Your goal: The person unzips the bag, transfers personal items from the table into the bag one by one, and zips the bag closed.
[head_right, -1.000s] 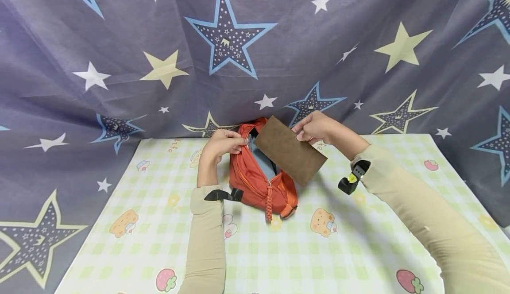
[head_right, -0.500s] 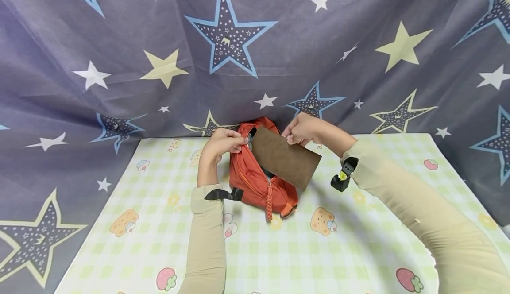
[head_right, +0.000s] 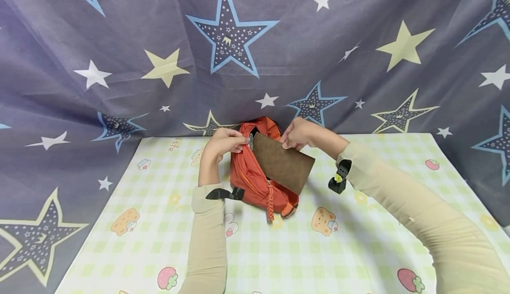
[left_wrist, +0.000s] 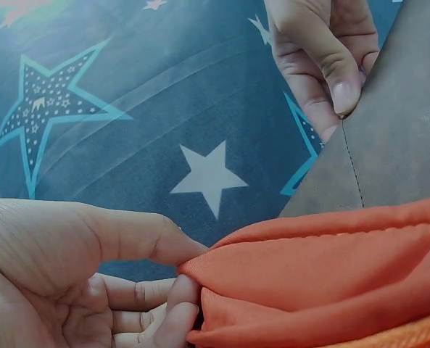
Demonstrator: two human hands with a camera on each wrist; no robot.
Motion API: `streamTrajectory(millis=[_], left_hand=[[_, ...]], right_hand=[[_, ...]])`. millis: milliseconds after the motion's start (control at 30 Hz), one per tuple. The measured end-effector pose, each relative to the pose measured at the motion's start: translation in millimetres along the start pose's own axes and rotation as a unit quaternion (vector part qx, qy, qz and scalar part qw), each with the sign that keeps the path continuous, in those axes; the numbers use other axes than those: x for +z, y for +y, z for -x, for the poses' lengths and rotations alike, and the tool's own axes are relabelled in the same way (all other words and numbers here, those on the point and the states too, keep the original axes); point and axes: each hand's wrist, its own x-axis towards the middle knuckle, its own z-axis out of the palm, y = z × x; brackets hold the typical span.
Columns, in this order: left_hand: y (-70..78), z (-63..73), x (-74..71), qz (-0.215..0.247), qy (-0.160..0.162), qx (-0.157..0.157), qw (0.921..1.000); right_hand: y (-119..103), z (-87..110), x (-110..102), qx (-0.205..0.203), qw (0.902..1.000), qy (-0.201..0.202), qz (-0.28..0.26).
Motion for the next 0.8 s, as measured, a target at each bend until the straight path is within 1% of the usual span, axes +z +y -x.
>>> streamTrajectory(millis=[100, 200, 267, 367, 467, 667, 733, 800], left_hand=[[0.4, -0.3, 0.0, -0.001, 0.0, -0.002, 1.0], [0.9, -0.2, 0.1, -0.001, 0.0, -0.002, 1.0], [0.8, -0.3, 0.2, -0.001, -0.001, -0.001, 1.0], [0.1, -0.5, 0.5, -0.001, -0.004, -0.001, 1.0], [-1.0, -1.2, 1.3, -0.003, -0.004, 0.001, 1.0], [-1.8, -2.0, 0.5, -0.011, -0.001, 0.001, 0.9999], [-1.5, -1.6, 0.4, -0.011, -0.002, 0.001, 0.9999], [-1.1, -0.9, 0.3, -0.009, -0.002, 0.001, 1.0]], right_hand=[[3, 1.0, 0, -0.003, 0.9996, -0.007, -0.028], [9, 2.6, -1, -0.002, 0.9985, -0.021, -0.05], [13, 4.7, -1, -0.002, 0.9983, -0.032, -0.049], [19, 7.8, -1, 0.004, 0.9986, -0.042, -0.03], [25, 12.0, -1, 0.008, 0.9988, -0.042, -0.024], [30, 13.6, -4, 0.002, 0.997, -0.033, -0.07], [29, 12.5, -8, 0.002, 0.996, -0.035, -0.082], [27, 10.9, -13, 0.003, 0.9945, -0.045, -0.094]])
